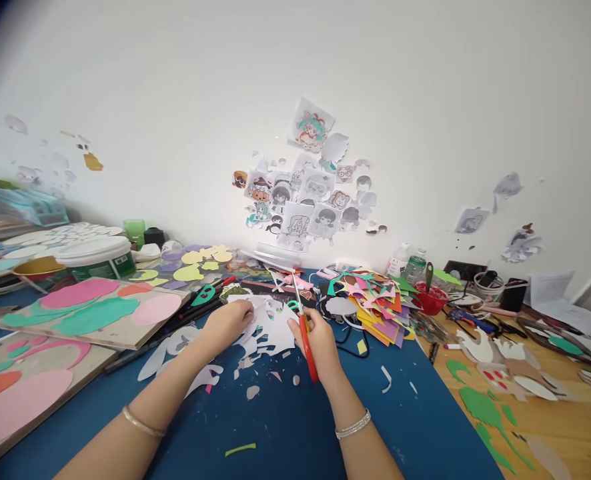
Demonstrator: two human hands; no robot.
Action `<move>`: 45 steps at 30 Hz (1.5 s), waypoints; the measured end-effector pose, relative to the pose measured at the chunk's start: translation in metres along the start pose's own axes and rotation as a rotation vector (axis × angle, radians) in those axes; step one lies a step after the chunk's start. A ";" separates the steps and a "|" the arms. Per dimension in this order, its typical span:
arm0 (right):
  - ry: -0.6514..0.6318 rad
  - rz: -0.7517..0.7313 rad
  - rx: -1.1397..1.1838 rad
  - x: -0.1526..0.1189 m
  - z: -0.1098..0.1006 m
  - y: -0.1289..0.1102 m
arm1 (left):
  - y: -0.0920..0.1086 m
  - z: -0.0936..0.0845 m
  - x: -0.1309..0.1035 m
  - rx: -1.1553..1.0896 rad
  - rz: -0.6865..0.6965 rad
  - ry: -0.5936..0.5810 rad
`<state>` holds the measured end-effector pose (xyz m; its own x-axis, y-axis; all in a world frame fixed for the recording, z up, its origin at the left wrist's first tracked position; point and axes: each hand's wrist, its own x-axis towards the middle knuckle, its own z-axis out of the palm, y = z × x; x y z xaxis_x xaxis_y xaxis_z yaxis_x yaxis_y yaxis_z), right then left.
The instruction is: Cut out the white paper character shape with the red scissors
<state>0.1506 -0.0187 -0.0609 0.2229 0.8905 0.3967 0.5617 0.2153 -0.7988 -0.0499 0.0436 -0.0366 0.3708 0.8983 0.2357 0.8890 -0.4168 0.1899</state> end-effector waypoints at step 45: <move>0.026 0.023 0.536 0.010 -0.019 -0.022 | 0.054 -0.011 -0.021 -1.498 -0.034 -0.161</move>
<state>0.1556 -0.0225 -0.0307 0.2544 0.8886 0.3817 0.0721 0.3762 -0.9237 -0.0127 0.0011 -0.0209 0.4696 0.8739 0.1258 -0.1541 -0.0591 0.9863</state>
